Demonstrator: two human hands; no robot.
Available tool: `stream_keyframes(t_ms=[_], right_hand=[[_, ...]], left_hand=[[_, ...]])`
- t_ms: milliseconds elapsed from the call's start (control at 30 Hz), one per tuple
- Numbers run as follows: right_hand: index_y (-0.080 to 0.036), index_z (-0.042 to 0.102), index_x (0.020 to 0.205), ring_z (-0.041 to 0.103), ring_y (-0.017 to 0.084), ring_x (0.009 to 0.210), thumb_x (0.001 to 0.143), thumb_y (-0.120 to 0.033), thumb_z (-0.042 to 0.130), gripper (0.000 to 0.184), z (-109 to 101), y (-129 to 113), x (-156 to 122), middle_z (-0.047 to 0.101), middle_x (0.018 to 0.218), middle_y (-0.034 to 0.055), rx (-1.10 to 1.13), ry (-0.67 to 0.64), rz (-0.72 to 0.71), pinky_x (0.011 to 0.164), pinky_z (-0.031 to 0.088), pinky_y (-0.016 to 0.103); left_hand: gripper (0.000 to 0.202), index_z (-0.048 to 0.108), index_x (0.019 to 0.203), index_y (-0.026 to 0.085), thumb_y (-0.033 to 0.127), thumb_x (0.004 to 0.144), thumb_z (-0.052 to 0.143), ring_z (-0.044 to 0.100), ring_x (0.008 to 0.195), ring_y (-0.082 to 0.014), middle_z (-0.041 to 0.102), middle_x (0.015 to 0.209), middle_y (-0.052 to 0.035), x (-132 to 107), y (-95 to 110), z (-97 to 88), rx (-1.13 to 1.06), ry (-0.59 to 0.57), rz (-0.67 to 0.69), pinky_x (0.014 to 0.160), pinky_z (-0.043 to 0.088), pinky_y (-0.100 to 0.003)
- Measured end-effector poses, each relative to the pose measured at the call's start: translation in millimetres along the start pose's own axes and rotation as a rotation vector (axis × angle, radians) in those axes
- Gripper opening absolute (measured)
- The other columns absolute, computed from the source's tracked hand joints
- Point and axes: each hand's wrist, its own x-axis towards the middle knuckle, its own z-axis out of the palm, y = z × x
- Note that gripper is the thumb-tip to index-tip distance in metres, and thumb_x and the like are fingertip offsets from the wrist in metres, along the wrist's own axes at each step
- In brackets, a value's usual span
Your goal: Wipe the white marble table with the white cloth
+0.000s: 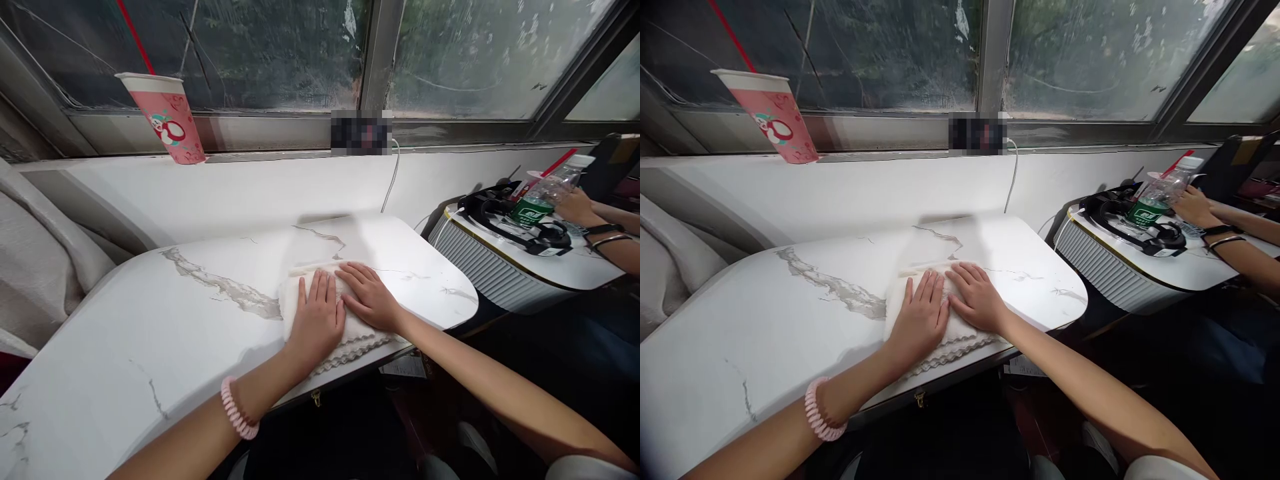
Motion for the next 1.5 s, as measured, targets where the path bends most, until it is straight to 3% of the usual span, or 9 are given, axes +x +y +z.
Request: stream_keyframes(t_ms=[300, 467, 633, 733, 833, 967, 1100, 1300, 1500], right_hand=[[-0.012, 0.049, 0.140, 0.031, 0.028, 0.143, 0.098, -0.034, 0.036, 0.048, 0.4, -9.0, -7.4, 0.046, 0.149, 0.0134, -0.086, 0.002, 0.017, 0.115, 0.033, 0.050], [-0.010, 0.050, 0.140, 0.035, 0.029, 0.142, 0.100, -0.026, 0.031, 0.047, -12.1, -23.1, -13.8, 0.049, 0.146, 0.0140, -0.126, -0.070, -0.076, 0.119, 0.024, 0.052], [-0.011, 0.049, 0.140, 0.038, 0.028, 0.141, 0.100, -0.030, 0.035, 0.047, -23.6, -38.6, -11.5, 0.047, 0.148, 0.0138, 0.024, -0.165, 0.120, 0.117, 0.029, 0.053], [-0.013, 0.052, 0.136, 0.035, 0.027, 0.142, 0.100, -0.034, 0.036, 0.045, -18.7, -50.2, -13.3, 0.048, 0.147, 0.0123, 0.122, -0.122, 0.240, 0.119, 0.024, 0.055], [-0.012, 0.050, 0.137, 0.031, 0.026, 0.144, 0.099, -0.032, 0.036, 0.045, -10.9, -59.6, -20.4, 0.046, 0.149, 0.0122, 0.144, -0.033, 0.254, 0.122, 0.017, 0.054], [-0.012, 0.045, 0.142, 0.032, 0.025, 0.144, 0.097, -0.030, 0.039, 0.049, -10.2, -61.1, -28.9, 0.046, 0.149, 0.0116, 0.141, -0.004, 0.219, 0.122, 0.019, 0.053], [-0.016, 0.047, 0.141, 0.034, 0.025, 0.143, 0.096, -0.029, 0.041, 0.047, -15.0, -56.8, -33.7, 0.046, 0.149, 0.0091, 0.099, -0.009, 0.192, 0.120, 0.023, 0.054], [-0.016, 0.049, 0.140, 0.035, 0.026, 0.142, 0.095, -0.026, 0.042, 0.046, -18.1, -45.6, -43.2, 0.045, 0.149, 0.0101, 0.053, -0.005, 0.216, 0.119, 0.026, 0.056], [-0.020, 0.036, 0.149, 0.033, 0.024, 0.144, 0.099, -0.030, 0.037, 0.051, -22.8, -25.5, -45.8, 0.045, 0.150, 0.0091, 0.034, 0.017, 0.251, 0.120, 0.026, 0.053]], left_hand=[[0.054, 0.042, 0.145, 0.005, 0.030, 0.099, 0.027, 0.038, 0.140, -0.0318, 0.042, 0.149, -0.0183, -4.5, 3.1, -2.2, 0.002, -0.015, 0.022, 0.115, 0.025, -0.060], [0.058, 0.042, 0.145, 0.005, 0.038, 0.099, 0.030, 0.036, 0.141, -0.0335, 0.041, 0.150, -0.0188, -15.5, 4.0, -2.3, 0.012, -0.030, 0.036, 0.114, 0.024, -0.061], [0.075, 0.033, 0.149, 0.005, 0.055, 0.094, 0.038, 0.028, 0.144, -0.0371, 0.033, 0.154, -0.0199, -18.7, 5.8, -10.9, -0.056, -0.159, 0.040, 0.113, 0.020, -0.066], [0.086, 0.029, 0.151, 0.005, 0.063, 0.089, 0.043, 0.022, 0.146, -0.0395, 0.028, 0.156, -0.0214, -21.6, 10.5, -18.8, -0.087, -0.248, 0.036, 0.113, 0.015, -0.069], [0.088, 0.027, 0.152, 0.006, 0.061, 0.086, 0.048, 0.016, 0.147, -0.0404, 0.024, 0.157, -0.0214, -25.6, 11.6, -26.4, -0.134, -0.324, 0.039, 0.113, 0.009, -0.070], [0.093, 0.011, 0.156, 0.012, 0.054, 0.084, 0.054, 0.009, 0.149, -0.0363, 0.014, 0.161, -0.0177, -27.7, 1.6, -35.1, -0.281, -0.394, 0.071, 0.114, 0.008, -0.068], [0.078, -0.003, 0.156, 0.022, 0.043, 0.095, 0.042, 0.009, 0.150, -0.0282, 0.009, 0.163, -0.0124, -28.1, -7.4, -34.9, -0.396, -0.304, 0.041, 0.116, 0.020, -0.060], [0.055, 0.032, 0.150, 0.010, 0.028, 0.098, 0.029, 0.024, 0.146, -0.0309, 0.033, 0.156, -0.0165, -22.7, 5.2, -13.0, -0.249, -0.198, 0.182, 0.116, 0.020, -0.059], [0.061, 0.033, 0.150, 0.010, 0.036, 0.095, 0.036, 0.025, 0.145, -0.0376, 0.032, 0.156, -0.0169, -4.1, 20.2, 2.2, -0.137, -0.124, 0.184, 0.113, 0.021, -0.063]])
